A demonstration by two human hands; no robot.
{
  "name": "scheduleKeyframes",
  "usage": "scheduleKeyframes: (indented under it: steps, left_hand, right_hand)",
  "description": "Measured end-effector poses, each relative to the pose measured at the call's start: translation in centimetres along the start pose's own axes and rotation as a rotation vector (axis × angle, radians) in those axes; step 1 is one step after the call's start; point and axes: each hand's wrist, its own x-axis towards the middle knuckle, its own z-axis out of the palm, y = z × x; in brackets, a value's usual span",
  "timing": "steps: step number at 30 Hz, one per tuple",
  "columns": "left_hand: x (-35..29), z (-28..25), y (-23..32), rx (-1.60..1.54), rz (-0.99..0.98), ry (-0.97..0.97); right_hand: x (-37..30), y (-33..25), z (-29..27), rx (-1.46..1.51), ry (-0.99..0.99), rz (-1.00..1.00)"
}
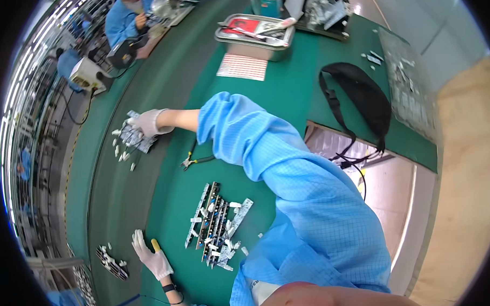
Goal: Assemble and inspect electronic circuit board strips at a manual assembly station.
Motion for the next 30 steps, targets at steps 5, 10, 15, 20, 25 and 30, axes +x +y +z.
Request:
scheduleKeyframes:
  steps: [5,10,15,20,25,30]
  left_hand:
    - [0.3,0.6,0.1,-0.014,0.017,0.020]
    - [-0.4,0.3,-0.3,-0.007,-0.017,0.004]
    - [0.2,0.8,0.2,-0.046,-0.055,-0.003]
    - [-0.5,0.7,-0.9,-0.020,-0.104,-0.009]
    - [-0.4,0.2,-0.3,-0.011,-0.106,-0.018]
    - [2.5,-4.7,11.6,0.169,0.038,-0.010]
  right_hand:
    - [0.3,-1.1,-0.4,0.149,0.135,0.208]
    - [0.1,-4.4,1.2,0.022,-0.043,0.287]
    - [-0.6,-4.3,3.5,-0.240,-0.018,0.318]
    - [-1.0,-5.9,3.2,-0.119,-0.026,0.253]
    - [-1.8,-5.3,1.8,-0.097,-0.070,0.239]
    - [-2.4,-2.9,1.3,-0.122,-0.063,0.180]
